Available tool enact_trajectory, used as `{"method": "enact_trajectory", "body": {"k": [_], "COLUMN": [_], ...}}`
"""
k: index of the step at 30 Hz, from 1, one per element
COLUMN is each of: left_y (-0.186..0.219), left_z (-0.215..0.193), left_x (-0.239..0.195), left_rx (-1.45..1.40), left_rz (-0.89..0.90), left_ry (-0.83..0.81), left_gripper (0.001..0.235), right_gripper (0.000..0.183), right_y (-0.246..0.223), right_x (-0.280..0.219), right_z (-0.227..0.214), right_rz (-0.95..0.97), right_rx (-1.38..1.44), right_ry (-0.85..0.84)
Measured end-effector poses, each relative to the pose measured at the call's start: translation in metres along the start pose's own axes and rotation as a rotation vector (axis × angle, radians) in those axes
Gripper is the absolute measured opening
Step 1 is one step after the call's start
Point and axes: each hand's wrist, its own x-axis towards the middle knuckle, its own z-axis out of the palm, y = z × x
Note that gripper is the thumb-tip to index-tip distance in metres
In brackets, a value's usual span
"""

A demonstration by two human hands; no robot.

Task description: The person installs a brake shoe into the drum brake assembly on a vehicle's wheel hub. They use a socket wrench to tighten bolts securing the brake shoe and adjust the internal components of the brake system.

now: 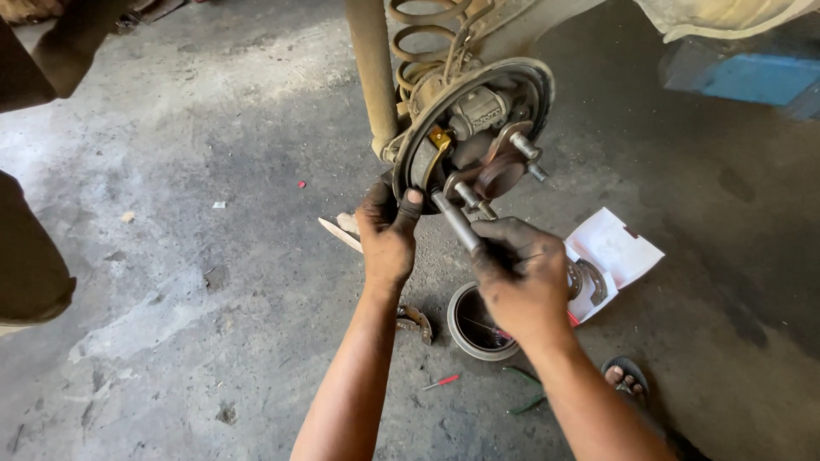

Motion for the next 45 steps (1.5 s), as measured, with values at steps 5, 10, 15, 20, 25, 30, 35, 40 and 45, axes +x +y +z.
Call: {"method": "enact_trajectory", "body": {"k": [5, 10, 15, 20, 25, 30, 35, 40, 45], "left_y": [-0.008, -0.044, -0.021, -0.035, -0.035, -0.030, -0.031, -0.032, -0.025], "left_z": [-0.005, -0.009, 0.010, 0.005, 0.006, 0.011, 0.001, -0.003, 0.000], "left_x": [0.002, 0.004, -0.002, -0.005, -0.005, -0.009, -0.009, -0.003, -0.007], "left_rx": [-0.035, -0.055, 0.016, 0.031, 0.143, 0.201, 0.181, -0.003, 0.090], "left_rz": [0.053, 0.174, 0.315, 0.413, 0.411, 0.424, 0.414, 0.330, 0.356], "left_ry": [-0.022, 0.035, 0.064, 0.024, 0.026, 0.063, 0.018, -0.078, -0.045], "left_gripper": [0.031, 0.042, 0.059, 0.064, 0.067, 0.068, 0.067, 0.070, 0.066], "right_gripper": [0.017, 0.021, 0.027, 0.028, 0.045, 0.056, 0.037, 0.021, 0.014], "right_y": [0.001, 0.020, 0.019, 0.030, 0.087, 0.128, 0.261, 0.447, 0.468], "right_x": [-0.006, 0.001, -0.001, 0.011, 0.008, -0.020, -0.046, -0.196, -0.285], "right_z": [0.002, -0.009, -0.020, -0.040, -0.063, -0.008, -0.047, -0.072, -0.070], "right_rz": [0.106, 0.017, -0.022, -0.108, -0.071, 0.013, 0.074, 0.376, 0.532], "right_rx": [0.103, 0.053, -0.028, -0.036, 0.654, 0.773, 0.308, -0.483, -0.763], "right_ry": [0.017, -0.019, -0.067, -0.237, -0.229, 0.053, 0.109, -0.206, -0.770]}}
